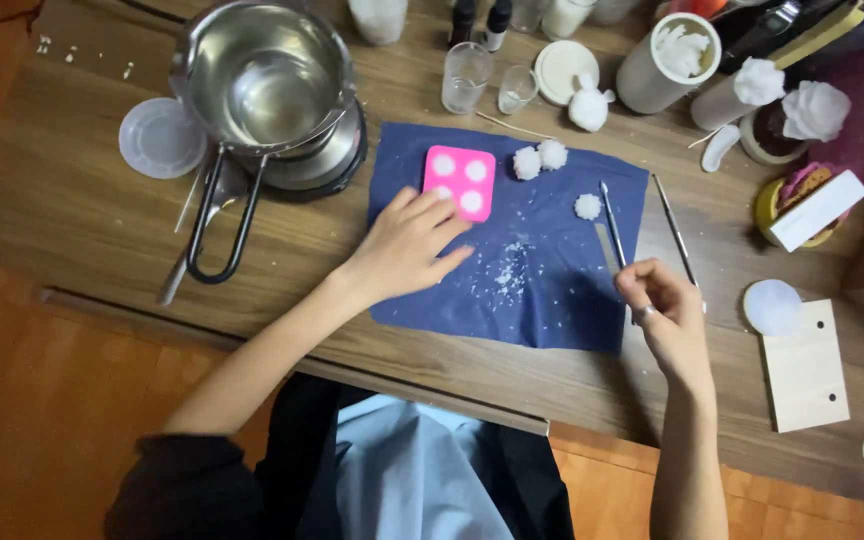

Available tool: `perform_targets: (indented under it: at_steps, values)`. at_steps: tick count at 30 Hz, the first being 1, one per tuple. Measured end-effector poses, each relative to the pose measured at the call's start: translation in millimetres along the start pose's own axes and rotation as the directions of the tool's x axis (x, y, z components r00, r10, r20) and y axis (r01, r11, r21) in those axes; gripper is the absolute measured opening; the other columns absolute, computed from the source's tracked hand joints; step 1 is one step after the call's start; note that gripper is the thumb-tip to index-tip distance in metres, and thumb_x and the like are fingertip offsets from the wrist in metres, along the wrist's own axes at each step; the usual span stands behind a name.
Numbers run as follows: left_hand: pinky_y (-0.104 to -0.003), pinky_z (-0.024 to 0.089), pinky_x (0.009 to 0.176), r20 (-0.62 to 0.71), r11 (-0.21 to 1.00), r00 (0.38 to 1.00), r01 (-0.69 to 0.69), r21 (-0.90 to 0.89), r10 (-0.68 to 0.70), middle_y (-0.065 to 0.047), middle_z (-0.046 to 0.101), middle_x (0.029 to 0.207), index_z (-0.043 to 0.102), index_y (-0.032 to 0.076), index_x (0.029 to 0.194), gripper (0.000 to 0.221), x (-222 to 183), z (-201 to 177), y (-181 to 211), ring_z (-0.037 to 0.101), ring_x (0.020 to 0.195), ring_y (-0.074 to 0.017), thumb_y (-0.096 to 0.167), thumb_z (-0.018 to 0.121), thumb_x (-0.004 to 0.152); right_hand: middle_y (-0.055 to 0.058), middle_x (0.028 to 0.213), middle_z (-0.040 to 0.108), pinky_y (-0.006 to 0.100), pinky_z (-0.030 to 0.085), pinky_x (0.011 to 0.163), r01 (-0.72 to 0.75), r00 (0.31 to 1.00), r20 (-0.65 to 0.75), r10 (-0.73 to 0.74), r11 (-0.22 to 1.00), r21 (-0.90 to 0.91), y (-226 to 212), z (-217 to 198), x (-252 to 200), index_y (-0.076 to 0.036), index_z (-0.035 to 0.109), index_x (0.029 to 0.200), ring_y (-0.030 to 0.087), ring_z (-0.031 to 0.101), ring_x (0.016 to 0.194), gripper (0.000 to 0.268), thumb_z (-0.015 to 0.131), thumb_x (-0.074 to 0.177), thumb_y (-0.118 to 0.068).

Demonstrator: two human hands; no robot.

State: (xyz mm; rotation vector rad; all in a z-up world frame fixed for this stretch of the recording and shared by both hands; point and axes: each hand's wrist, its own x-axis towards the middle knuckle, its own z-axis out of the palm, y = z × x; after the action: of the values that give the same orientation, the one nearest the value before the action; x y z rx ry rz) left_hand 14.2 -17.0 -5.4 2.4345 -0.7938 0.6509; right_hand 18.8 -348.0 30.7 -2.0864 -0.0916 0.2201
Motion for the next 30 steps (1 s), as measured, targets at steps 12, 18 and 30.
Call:
perform_targets:
  at_steps: [12,18,30]
  values:
    - [-0.033,0.036,0.071,0.194,0.998,0.98,0.038,0.055,-0.048,-0.002,0.055,0.091,0.063,0.01,0.088,0.027,-15.2,-39.5,21.2,0.052,0.084,-0.0188,0.032,0.074,0.076,0.006,0.066,0.05,0.021,0.038,0.046,0.059,0.998,0.024,-0.066,0.97,0.238,-36.3,21.0,27.2,-0.003,0.06,0.09,0.011,0.045,0.049,0.009,0.06,0.093,-0.011]
    - [-0.027,0.052,0.069,0.087,0.596,0.942,0.275,-0.755,-0.325,-0.002,0.068,0.085,0.061,0.014,0.103,0.036,67.7,-74.8,57.1,0.066,0.076,-0.0155,0.013,0.081,0.072,0.01,0.075,0.049,0.015,0.036,0.038,0.188,0.976,-0.035,-0.214,0.75,0.634,-88.2,18.4,30.6,0.001,0.052,0.091,0.006,0.045,0.047,0.012,0.061,0.089,-0.008]
    - [-0.023,0.053,0.067,0.231,-0.235,0.897,0.149,-0.961,-0.377,-0.009,0.062,0.084,0.049,0.001,0.115,0.038,127.8,-85.8,78.4,0.06,0.067,-0.0153,0.006,0.069,0.083,0.01,0.082,0.052,0.019,0.047,0.053,0.52,0.815,-0.441,-0.377,0.811,0.267,-175.7,-1.3,10.6,0.0,0.054,0.082,0.015,0.058,0.055,0.009,0.051,0.084,0.008]
